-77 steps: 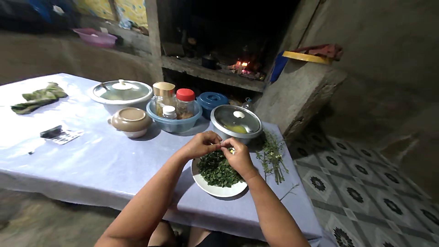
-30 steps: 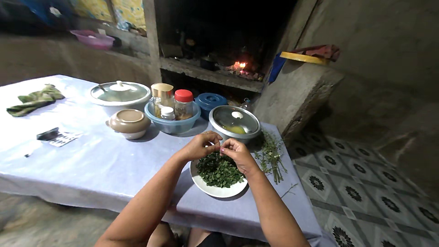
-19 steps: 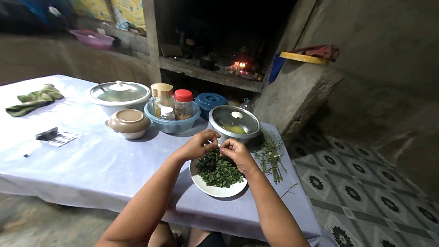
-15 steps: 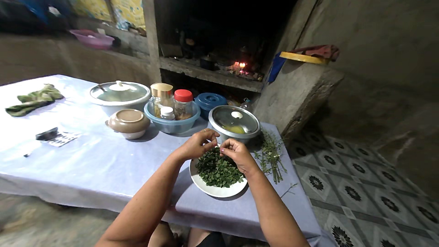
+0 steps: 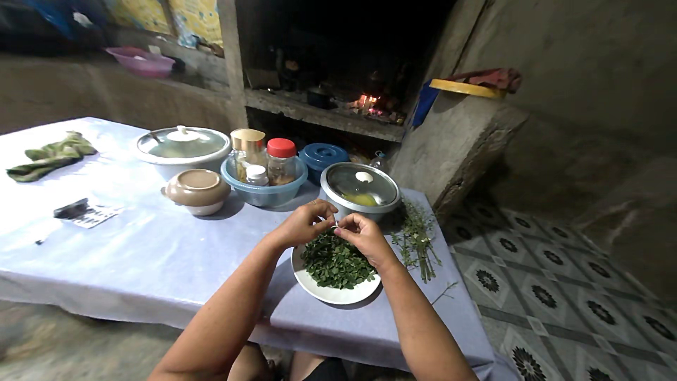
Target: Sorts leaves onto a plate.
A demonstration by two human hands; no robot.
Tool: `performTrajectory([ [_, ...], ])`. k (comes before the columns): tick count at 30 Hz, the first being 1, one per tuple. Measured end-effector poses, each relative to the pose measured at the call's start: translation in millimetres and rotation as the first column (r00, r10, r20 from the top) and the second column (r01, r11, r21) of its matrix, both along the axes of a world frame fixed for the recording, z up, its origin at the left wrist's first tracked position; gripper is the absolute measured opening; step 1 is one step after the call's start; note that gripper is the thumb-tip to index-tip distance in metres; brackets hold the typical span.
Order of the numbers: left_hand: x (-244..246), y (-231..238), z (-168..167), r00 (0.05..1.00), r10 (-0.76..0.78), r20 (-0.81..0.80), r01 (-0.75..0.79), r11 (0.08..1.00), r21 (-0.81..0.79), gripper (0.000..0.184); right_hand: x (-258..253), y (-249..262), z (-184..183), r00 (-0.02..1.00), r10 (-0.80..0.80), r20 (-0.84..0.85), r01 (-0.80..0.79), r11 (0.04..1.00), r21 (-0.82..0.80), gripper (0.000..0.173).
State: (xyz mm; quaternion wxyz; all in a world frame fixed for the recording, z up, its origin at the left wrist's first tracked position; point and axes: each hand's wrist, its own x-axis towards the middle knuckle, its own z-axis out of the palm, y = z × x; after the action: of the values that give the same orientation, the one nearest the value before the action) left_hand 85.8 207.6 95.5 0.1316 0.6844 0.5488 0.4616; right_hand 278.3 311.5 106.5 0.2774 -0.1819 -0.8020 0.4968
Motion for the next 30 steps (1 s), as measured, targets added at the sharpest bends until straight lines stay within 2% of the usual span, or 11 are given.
performTrajectory([
  [6, 3, 3, -2, 0.998, -0.027, -0.054, 0.026, 1.000, -0.008, 0.015, 1, 3, 1, 0.999, -0.036, 0.021, 0.034, 0.996, 0.083, 0.012],
  [12, 2, 2, -2, 1.000, -0.012, -0.026, 0.012, 1.000, -0.017, 0.014, 4, 3, 6, 0.993, -0.115, 0.023, 0.114, 0.992, 0.059, 0.020],
  [16, 3, 2, -2, 0.999, -0.025, -0.035, 0.024, 0.999, -0.030, 0.015, 3, 6, 3, 0.996, -0.068, 0.064, 0.063, 0.995, 0.082, 0.022],
  [25, 3, 3, -3, 0.998, -0.038, -0.052, 0.038, 0.999, -0.001, 0.015, 4, 0, 8, 0.995, -0.048, 0.093, 0.038, 0.994, 0.105, 0.012],
  [27, 3, 3, -3, 0.998, -0.037, -0.044, 0.037, 0.999, -0.012, 0.015, 10, 4, 15, 0.993, -0.076, 0.089, 0.061, 0.985, 0.164, 0.012],
  [30, 2, 4, -4, 0.999, -0.036, -0.038, 0.035, 0.999, -0.030, 0.016, 33, 21, 33, 0.966, -0.248, 0.079, 0.191, 0.882, 0.431, 0.013],
])
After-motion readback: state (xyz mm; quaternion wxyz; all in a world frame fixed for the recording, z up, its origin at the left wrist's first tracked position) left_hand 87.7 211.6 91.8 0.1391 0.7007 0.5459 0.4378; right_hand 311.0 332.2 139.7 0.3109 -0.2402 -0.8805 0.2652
